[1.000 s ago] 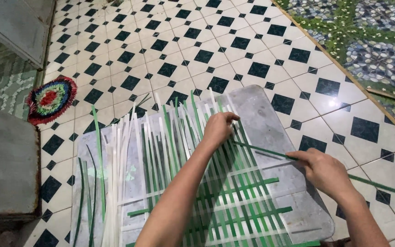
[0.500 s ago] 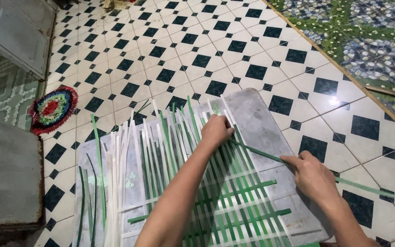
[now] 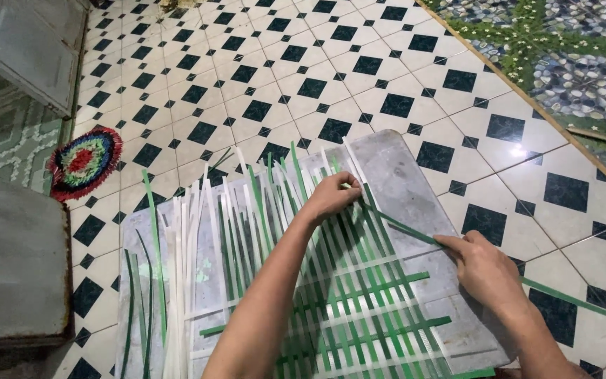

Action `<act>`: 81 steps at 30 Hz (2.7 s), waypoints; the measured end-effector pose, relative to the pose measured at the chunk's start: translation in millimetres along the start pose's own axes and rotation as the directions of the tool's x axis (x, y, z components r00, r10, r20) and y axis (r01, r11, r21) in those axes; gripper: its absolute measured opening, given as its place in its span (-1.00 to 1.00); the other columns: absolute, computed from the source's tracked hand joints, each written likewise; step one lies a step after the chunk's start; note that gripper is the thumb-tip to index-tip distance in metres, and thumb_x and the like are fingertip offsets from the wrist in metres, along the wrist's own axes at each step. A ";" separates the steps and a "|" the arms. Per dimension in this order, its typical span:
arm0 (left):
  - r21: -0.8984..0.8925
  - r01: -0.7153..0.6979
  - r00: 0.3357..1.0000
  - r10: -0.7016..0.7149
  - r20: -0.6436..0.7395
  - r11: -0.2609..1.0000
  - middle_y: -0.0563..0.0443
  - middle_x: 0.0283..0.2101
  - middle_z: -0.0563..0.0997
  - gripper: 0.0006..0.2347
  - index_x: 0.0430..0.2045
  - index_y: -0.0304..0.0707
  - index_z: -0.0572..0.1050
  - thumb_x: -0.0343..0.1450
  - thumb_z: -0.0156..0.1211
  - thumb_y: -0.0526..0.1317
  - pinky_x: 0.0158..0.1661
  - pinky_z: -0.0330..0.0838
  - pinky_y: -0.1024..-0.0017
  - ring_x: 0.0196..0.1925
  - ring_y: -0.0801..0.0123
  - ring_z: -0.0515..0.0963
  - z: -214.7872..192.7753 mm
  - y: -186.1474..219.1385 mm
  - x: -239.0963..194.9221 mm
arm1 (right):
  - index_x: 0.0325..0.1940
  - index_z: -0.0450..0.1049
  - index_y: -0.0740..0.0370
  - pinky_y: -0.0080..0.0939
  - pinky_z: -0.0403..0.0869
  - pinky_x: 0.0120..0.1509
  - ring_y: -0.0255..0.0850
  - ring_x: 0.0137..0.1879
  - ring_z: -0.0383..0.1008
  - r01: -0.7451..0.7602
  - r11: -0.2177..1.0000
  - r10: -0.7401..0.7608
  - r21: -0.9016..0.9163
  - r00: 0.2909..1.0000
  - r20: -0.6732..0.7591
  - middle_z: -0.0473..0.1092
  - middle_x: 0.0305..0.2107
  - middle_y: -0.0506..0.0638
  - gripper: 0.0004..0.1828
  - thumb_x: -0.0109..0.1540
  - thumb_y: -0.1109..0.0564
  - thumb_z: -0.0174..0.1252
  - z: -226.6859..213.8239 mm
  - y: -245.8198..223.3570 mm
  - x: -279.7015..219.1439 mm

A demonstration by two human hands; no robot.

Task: Weaving green and white plastic strips together on a flat board to create a mat or bag base.

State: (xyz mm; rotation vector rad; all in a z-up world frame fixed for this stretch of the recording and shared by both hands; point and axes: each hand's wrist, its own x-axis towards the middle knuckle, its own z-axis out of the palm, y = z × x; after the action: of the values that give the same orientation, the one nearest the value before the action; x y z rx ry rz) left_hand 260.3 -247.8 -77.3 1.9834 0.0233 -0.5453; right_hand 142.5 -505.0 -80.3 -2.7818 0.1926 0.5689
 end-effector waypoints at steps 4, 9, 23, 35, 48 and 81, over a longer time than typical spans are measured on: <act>-0.224 0.013 0.997 0.004 0.077 0.974 -0.07 -0.25 0.46 -0.89 -0.43 -0.16 0.38 0.32 -0.04 -0.42 -0.28 0.37 0.49 -0.33 0.36 0.45 -5.9 -5.7 -0.5 | 0.25 0.35 -0.39 -0.03 0.53 -0.11 -0.12 -0.10 0.45 0.023 0.999 -0.020 0.037 0.997 -0.071 0.32 -0.19 -0.09 -0.51 0.29 0.09 -0.17 15.9 14.2 16.6; -0.396 -0.017 0.993 0.062 0.101 0.918 -0.11 -0.32 0.45 -0.77 -0.48 -0.26 0.37 0.25 -0.16 -0.61 -0.19 0.48 0.34 -0.26 0.20 0.49 -6.9 -18.6 5.8 | 0.21 0.43 -0.25 -0.09 0.44 -0.02 -0.08 -0.06 0.44 0.008 0.978 0.005 0.207 0.998 -0.061 0.37 -0.25 -0.04 -0.60 0.33 0.04 -0.13 16.7 9.5 11.9; 0.404 -0.110 0.939 0.228 -0.257 0.908 -0.02 -0.23 0.65 -0.81 -0.20 -0.16 0.58 0.34 0.21 -0.34 -0.14 0.53 0.36 -0.12 0.27 0.65 13.8 -51.5 41.0 | 0.05 0.55 -0.25 -0.12 0.58 -0.12 -0.08 -0.09 0.54 0.140 0.990 -0.137 0.002 0.967 -0.215 0.47 -0.26 0.01 -0.57 0.27 0.21 -0.07 14.9 8.4 13.2; 0.487 -0.038 0.939 0.198 -0.280 0.873 -0.32 -0.06 0.50 -0.67 0.01 -0.41 0.48 0.35 0.23 -0.32 0.02 0.47 0.20 0.06 -0.05 0.54 10.8 -51.4 45.3 | 0.05 0.50 -0.25 0.02 0.45 0.15 -0.05 0.17 0.39 0.345 0.933 -0.359 -0.105 0.918 -0.169 0.42 -0.09 -0.03 -0.68 0.22 -0.02 0.06 24.5 -34.8 49.3; 0.372 0.054 0.918 0.100 -0.383 0.927 -0.52 -0.07 0.45 -0.49 0.06 -0.60 0.34 0.26 0.37 -0.30 0.07 0.42 0.02 0.07 -0.24 0.50 5.7 1.2 6.0 | -0.05 0.38 0.01 0.16 0.52 -0.02 0.05 0.00 0.48 0.373 0.927 -0.376 -0.042 0.920 -0.114 0.38 -0.14 0.01 -0.73 0.18 0.18 -0.05 56.3 -65.4 97.3; 0.552 0.079 0.879 0.204 -0.432 0.830 -0.37 -0.28 0.59 -0.62 -0.04 -0.31 0.15 0.32 0.14 -0.36 -0.17 0.43 -0.14 -0.18 -0.33 0.61 -7.1 39.1 19.0 | -0.18 0.35 0.06 0.00 0.56 -0.32 -0.09 -0.24 0.52 0.492 0.870 -0.463 -0.046 0.779 -0.423 0.30 -0.37 -0.08 -0.77 0.12 0.29 -0.02 71.2 -58.0 78.2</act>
State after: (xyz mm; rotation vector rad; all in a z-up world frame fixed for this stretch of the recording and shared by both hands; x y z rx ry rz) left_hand 289.8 -264.1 -48.9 2.6475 0.1124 0.0165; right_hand 199.0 -433.4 -159.3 -2.6899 -0.3990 -0.1718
